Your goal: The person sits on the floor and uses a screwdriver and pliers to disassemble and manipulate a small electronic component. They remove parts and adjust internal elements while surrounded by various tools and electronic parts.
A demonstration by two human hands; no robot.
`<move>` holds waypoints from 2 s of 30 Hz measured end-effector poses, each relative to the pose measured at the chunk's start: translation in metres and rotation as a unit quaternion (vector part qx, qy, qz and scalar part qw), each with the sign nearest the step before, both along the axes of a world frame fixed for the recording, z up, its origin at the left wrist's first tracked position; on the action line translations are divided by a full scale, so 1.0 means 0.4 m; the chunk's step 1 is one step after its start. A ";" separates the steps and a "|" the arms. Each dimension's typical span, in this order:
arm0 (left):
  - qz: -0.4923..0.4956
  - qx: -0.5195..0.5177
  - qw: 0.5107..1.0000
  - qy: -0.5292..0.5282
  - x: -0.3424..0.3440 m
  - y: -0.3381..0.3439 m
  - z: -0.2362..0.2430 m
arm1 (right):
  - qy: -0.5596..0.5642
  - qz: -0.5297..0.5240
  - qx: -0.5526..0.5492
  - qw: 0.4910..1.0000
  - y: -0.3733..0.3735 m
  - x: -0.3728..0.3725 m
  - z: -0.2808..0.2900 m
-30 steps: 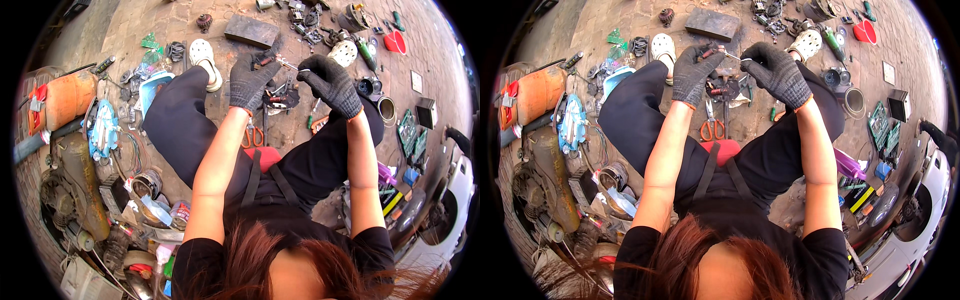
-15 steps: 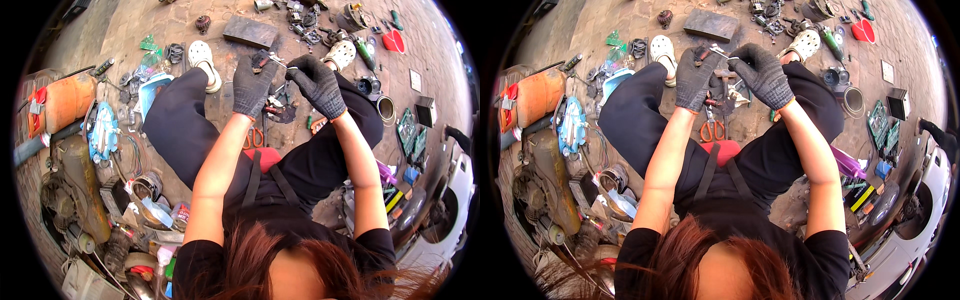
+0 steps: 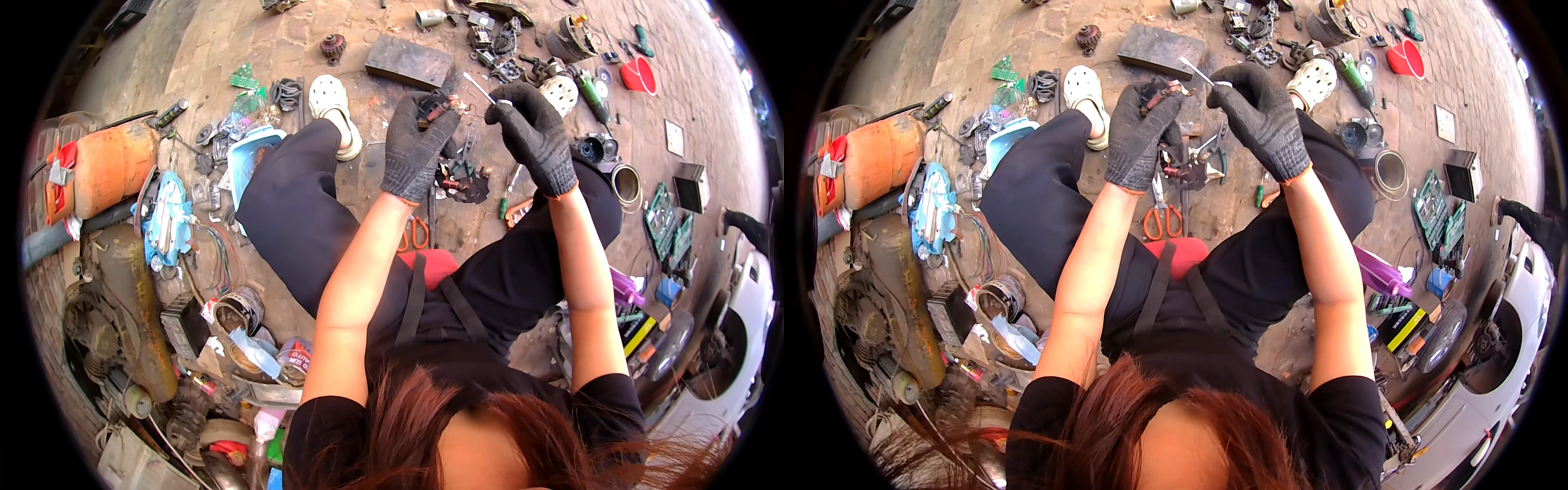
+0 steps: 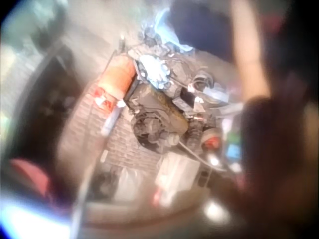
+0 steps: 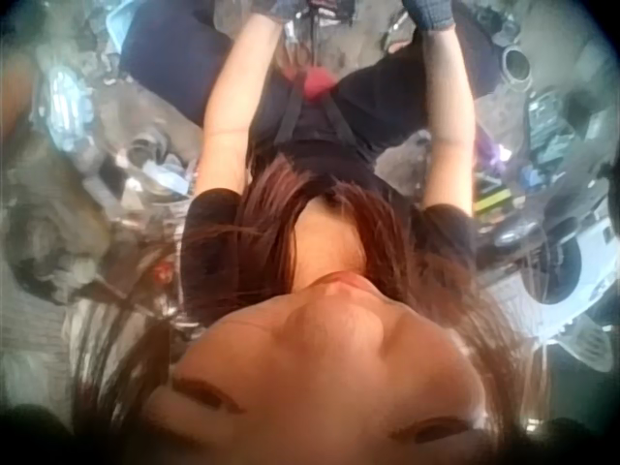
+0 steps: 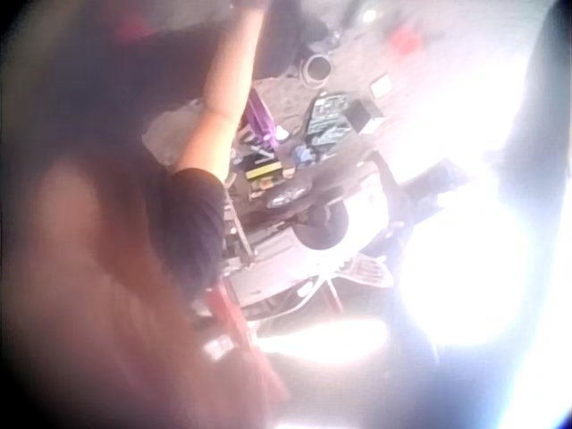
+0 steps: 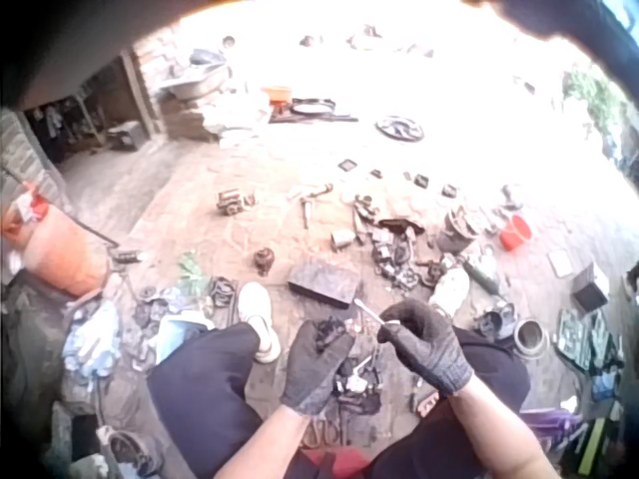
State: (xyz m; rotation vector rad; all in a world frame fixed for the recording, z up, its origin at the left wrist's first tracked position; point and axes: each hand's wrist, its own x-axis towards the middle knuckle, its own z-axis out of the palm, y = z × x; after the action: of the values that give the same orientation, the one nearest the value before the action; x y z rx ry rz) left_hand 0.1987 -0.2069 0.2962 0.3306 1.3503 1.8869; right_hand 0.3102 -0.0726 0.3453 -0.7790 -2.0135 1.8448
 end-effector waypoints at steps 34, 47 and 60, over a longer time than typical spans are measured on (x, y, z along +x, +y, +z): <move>-0.208 0.059 0.976 0.039 -0.012 -0.018 0.028 | -0.081 0.058 -0.118 0.988 0.010 0.015 0.023; -0.257 0.048 0.965 -0.022 -0.030 -0.061 0.046 | -0.112 0.165 -0.030 0.979 0.011 0.015 0.060; -0.092 -0.105 0.942 0.305 0.006 -0.036 0.014 | -0.072 0.103 0.196 0.973 -0.009 0.022 0.014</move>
State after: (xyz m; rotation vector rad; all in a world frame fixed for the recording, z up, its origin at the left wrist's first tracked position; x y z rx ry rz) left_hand 0.2012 -0.2212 0.3018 0.9549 1.8301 1.5175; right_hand 0.3189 -0.0764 0.3509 -0.6212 -2.5270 1.4442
